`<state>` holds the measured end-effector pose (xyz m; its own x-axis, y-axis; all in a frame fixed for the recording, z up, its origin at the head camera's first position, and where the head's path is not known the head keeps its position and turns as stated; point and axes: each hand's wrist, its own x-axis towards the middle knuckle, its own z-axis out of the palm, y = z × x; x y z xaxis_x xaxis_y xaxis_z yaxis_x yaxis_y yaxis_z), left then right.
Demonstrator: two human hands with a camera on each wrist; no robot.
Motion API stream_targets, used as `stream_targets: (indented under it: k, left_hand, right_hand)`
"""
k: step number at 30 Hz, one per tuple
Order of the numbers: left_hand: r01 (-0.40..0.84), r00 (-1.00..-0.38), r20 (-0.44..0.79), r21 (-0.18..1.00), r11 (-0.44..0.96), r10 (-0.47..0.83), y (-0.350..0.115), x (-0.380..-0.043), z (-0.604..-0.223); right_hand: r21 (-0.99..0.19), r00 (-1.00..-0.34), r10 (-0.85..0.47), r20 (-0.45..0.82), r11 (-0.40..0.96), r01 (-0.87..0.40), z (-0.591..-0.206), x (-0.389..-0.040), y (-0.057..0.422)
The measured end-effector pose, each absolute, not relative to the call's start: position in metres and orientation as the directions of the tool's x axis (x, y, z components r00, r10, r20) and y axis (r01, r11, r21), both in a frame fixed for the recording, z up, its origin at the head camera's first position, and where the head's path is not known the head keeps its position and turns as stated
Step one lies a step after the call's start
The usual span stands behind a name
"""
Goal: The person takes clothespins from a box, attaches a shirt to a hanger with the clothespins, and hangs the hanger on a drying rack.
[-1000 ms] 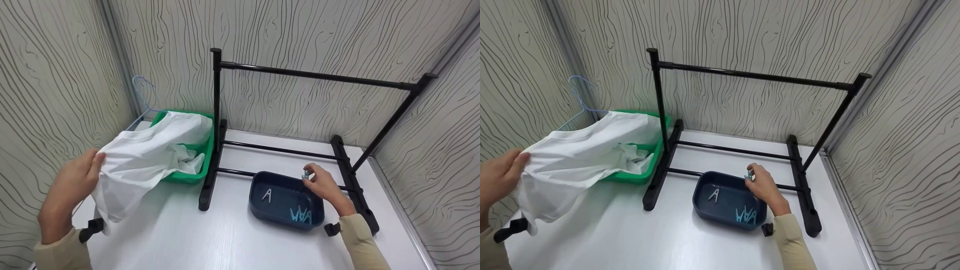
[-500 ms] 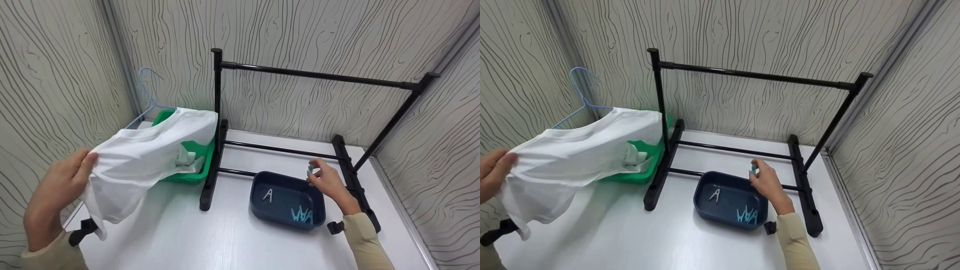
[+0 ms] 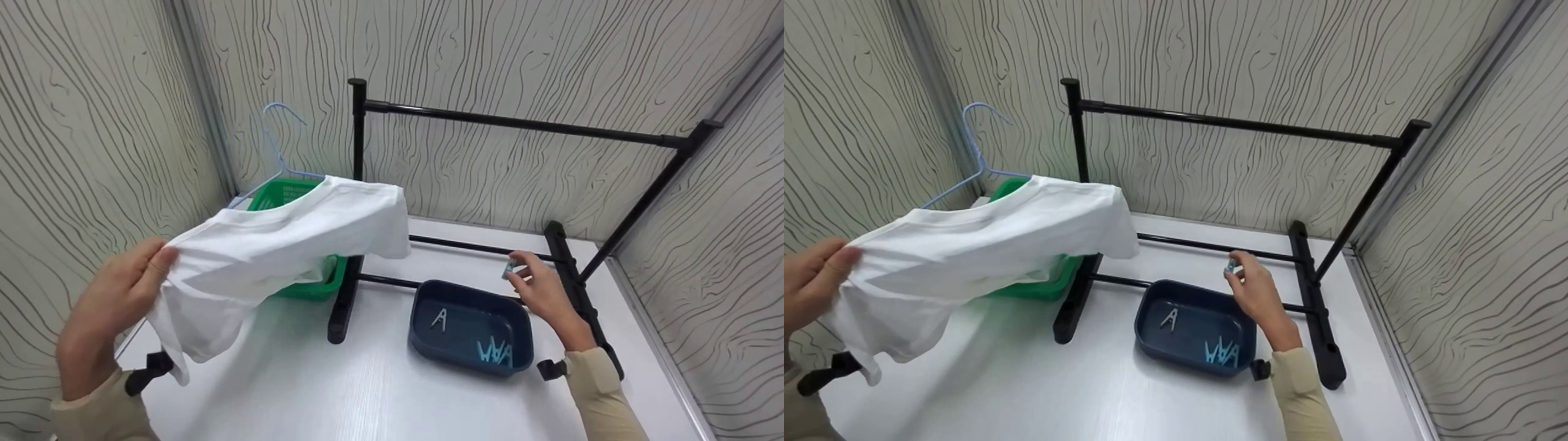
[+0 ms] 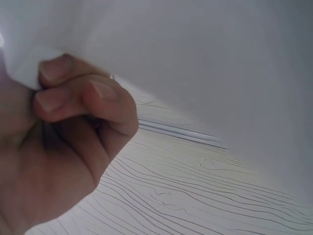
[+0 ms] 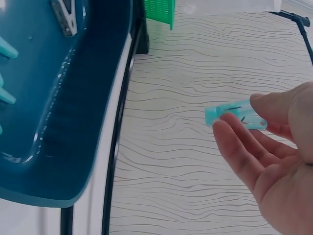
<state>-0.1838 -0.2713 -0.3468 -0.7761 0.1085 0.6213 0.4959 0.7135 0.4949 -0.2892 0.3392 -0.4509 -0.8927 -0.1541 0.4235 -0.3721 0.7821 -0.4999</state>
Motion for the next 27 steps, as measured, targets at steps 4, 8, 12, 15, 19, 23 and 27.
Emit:
stream_targets:
  k: [4, 8, 12, 15, 19, 23, 27]
  left_hand:
    - [0.511, -0.773, 0.624, 0.506, 0.694, 0.114, -0.265, -0.186, -0.345]
    - [0.524, -0.755, 0.645, 0.485, 0.700, 0.118, -0.258, -0.190, -0.343]
    - [0.549, -0.737, 0.664, 0.475, 0.688, 0.130, -0.250, -0.194, -0.342]
    - [0.579, -0.730, 0.665, 0.480, 0.660, 0.157, -0.244, -0.196, -0.341]
    - [0.615, -0.719, 0.667, 0.481, 0.624, 0.194, -0.235, -0.199, -0.340]
    - [0.643, -0.702, 0.675, 0.466, 0.609, 0.225, -0.228, -0.204, -0.338]
    - [0.672, -0.690, 0.674, 0.460, 0.581, 0.264, -0.223, -0.208, -0.339]
  right_hand:
    - [-0.479, -0.856, -0.140, 0.497, 0.779, -0.406, -0.445, -0.287, 0.339]
    - [-0.470, -0.809, -0.143, 0.570, 0.751, -0.464, -0.436, -0.285, 0.337]
    - [-0.450, -0.770, -0.153, 0.619, 0.734, -0.508, -0.425, -0.281, 0.335]
    - [-0.444, -0.760, -0.153, 0.632, 0.732, -0.517, -0.417, -0.278, 0.333]
    - [-0.449, -0.758, -0.150, 0.635, 0.727, -0.520, -0.409, -0.274, 0.333]
    - [-0.465, -0.755, -0.149, 0.639, 0.708, -0.532, -0.403, -0.272, 0.332]
    - [-0.462, -0.740, -0.149, 0.656, 0.696, -0.549, -0.397, -0.273, 0.333]
